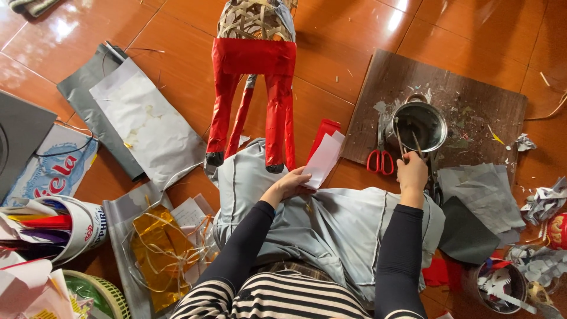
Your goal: Applying decorative red and white paper to a bamboo frame using glue and a brush.
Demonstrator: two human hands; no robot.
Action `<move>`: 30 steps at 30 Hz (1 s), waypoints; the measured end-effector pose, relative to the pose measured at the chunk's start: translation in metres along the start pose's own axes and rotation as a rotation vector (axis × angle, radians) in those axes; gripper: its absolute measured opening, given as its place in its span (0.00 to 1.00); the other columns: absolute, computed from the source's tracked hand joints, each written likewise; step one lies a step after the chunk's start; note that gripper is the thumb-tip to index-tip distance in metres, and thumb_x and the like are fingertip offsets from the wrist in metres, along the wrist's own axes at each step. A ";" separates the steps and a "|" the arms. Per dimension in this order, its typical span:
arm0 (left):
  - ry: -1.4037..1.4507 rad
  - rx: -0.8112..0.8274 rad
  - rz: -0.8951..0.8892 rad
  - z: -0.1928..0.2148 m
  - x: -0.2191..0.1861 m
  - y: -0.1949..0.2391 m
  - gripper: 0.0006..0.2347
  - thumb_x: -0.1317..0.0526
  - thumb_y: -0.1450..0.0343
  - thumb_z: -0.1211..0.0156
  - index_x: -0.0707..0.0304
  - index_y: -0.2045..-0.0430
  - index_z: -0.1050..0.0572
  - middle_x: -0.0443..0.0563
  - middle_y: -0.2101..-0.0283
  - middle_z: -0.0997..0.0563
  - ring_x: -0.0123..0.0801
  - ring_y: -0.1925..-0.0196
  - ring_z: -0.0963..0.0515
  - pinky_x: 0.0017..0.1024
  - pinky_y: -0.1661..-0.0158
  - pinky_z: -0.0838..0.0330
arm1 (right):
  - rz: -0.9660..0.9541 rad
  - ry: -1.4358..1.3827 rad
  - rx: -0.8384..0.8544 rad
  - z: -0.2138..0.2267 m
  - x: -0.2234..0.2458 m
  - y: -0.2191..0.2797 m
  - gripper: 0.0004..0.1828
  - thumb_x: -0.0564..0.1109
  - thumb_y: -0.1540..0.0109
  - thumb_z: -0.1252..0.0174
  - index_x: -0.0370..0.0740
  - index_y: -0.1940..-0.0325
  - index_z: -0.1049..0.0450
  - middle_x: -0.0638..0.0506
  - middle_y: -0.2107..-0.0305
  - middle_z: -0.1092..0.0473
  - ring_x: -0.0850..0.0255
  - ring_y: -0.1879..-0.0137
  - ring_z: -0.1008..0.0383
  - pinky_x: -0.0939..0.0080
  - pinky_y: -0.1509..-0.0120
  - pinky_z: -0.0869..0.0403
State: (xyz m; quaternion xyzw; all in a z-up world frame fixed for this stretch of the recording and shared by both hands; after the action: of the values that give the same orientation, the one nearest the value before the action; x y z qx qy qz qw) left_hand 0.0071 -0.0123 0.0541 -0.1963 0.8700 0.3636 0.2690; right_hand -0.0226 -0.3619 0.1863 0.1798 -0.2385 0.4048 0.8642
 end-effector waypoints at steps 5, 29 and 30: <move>0.003 0.005 0.004 -0.002 -0.003 0.002 0.22 0.61 0.23 0.48 0.59 0.32 0.39 0.57 0.47 0.23 0.41 0.53 0.17 0.42 0.50 0.18 | -0.121 0.002 0.059 -0.012 -0.020 -0.009 0.11 0.44 0.32 0.43 0.36 0.49 0.23 0.39 0.65 0.22 0.42 0.60 0.18 0.46 0.53 0.23; 0.011 0.019 -0.021 0.006 0.006 -0.010 0.21 0.62 0.24 0.47 0.58 0.34 0.37 0.56 0.49 0.22 0.41 0.53 0.17 0.42 0.53 0.18 | -0.091 -0.170 0.128 -0.052 -0.034 -0.028 0.18 0.50 0.29 0.50 0.37 0.47 0.21 0.38 0.67 0.24 0.48 0.65 0.24 0.51 0.63 0.28; 0.024 -0.003 -0.007 0.008 0.009 -0.013 0.20 0.62 0.24 0.47 0.59 0.34 0.36 0.56 0.49 0.21 0.41 0.54 0.17 0.42 0.54 0.18 | -0.184 -0.274 0.223 -0.061 -0.043 -0.030 0.18 0.50 0.28 0.52 0.36 0.47 0.22 0.40 0.72 0.25 0.52 0.70 0.27 0.54 0.69 0.30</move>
State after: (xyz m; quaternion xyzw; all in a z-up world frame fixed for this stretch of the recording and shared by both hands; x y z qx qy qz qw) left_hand 0.0092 -0.0164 0.0372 -0.2042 0.8720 0.3615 0.2594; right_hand -0.0068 -0.3752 0.1088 0.3490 -0.2901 0.3198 0.8317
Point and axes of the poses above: each hand's wrist, its own y-axis away from the middle knuckle, its own z-axis out of the back of the hand, x = y × z, the point moved 5 cm from there along -y, towards the middle knuckle
